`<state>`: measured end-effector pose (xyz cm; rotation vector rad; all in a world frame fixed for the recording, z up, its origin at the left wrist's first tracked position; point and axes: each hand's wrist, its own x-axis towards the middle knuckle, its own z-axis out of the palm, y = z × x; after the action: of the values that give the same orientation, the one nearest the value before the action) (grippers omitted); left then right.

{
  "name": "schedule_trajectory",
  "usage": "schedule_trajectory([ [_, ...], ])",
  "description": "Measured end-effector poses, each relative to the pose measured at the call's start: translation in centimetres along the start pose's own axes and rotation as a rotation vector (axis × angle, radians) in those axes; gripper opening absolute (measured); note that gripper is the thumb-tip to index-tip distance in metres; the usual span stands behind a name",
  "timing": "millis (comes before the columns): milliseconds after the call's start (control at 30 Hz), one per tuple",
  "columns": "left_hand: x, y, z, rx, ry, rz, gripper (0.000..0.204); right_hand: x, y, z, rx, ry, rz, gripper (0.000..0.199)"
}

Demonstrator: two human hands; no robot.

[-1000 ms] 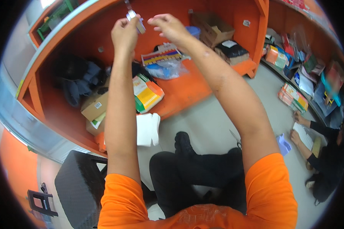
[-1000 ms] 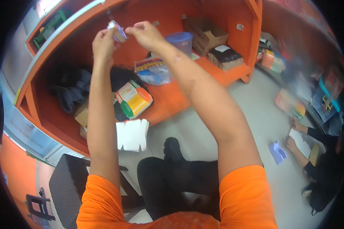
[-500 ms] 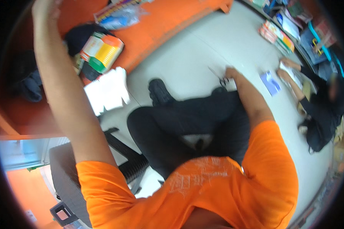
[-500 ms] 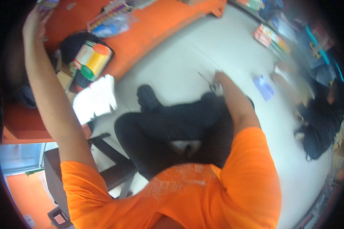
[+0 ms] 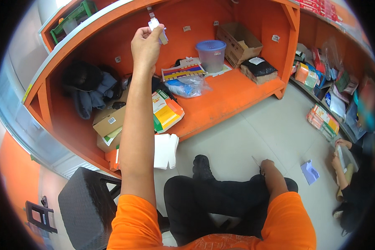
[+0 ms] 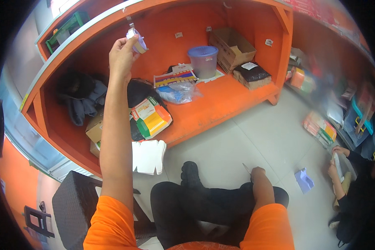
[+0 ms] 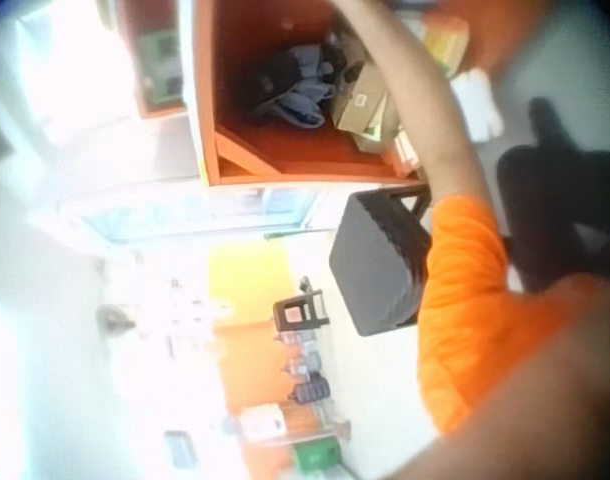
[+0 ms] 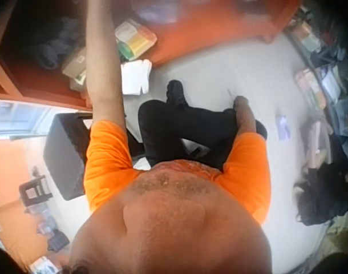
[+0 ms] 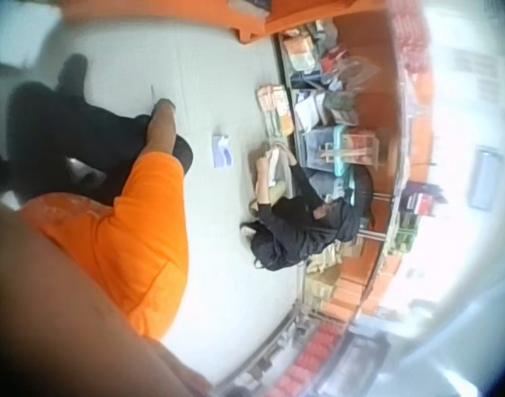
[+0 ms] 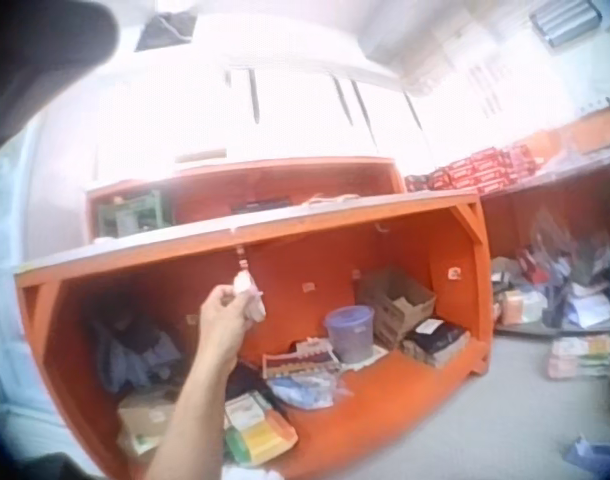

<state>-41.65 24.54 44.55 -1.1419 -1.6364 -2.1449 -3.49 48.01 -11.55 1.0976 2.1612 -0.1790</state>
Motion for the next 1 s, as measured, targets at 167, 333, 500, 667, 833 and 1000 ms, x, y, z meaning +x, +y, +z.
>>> schedule_trajectory([
  [167,-0.1,0.1,-0.8,0.038,0.0,0.002,0.03,0.3,-0.9,0.4,-0.049,0.137,0.027,0.046],
  [333,-0.4,-0.2,-0.9,0.039,0.009,-0.005,0.03,0.0,-0.3,-0.8,0.345,0.218,-0.029,0.045],
  [500,-0.8,0.1,0.4,-0.021,-0.008,-0.012,0.032,-1.4,3.1,-10.9,1.404,0.686,-0.505,0.046],
  [667,-0.9,-0.9,-1.0,0.011,0.011,-0.008,0.033,-19.5,0.4,-37.9,0.933,0.908,-0.956,0.031],
  [833,-1.0,-0.2,-0.9,0.028,-0.011,-0.022,0.031,-30.0,-1.3,-54.2,0.617,0.858,-1.03,0.034],
  [1000,-0.8,-0.5,-1.4,0.07,-0.049,-0.061,0.028,-32.9,-4.9,-60.5,0.525,0.955,-0.947,0.052],
])
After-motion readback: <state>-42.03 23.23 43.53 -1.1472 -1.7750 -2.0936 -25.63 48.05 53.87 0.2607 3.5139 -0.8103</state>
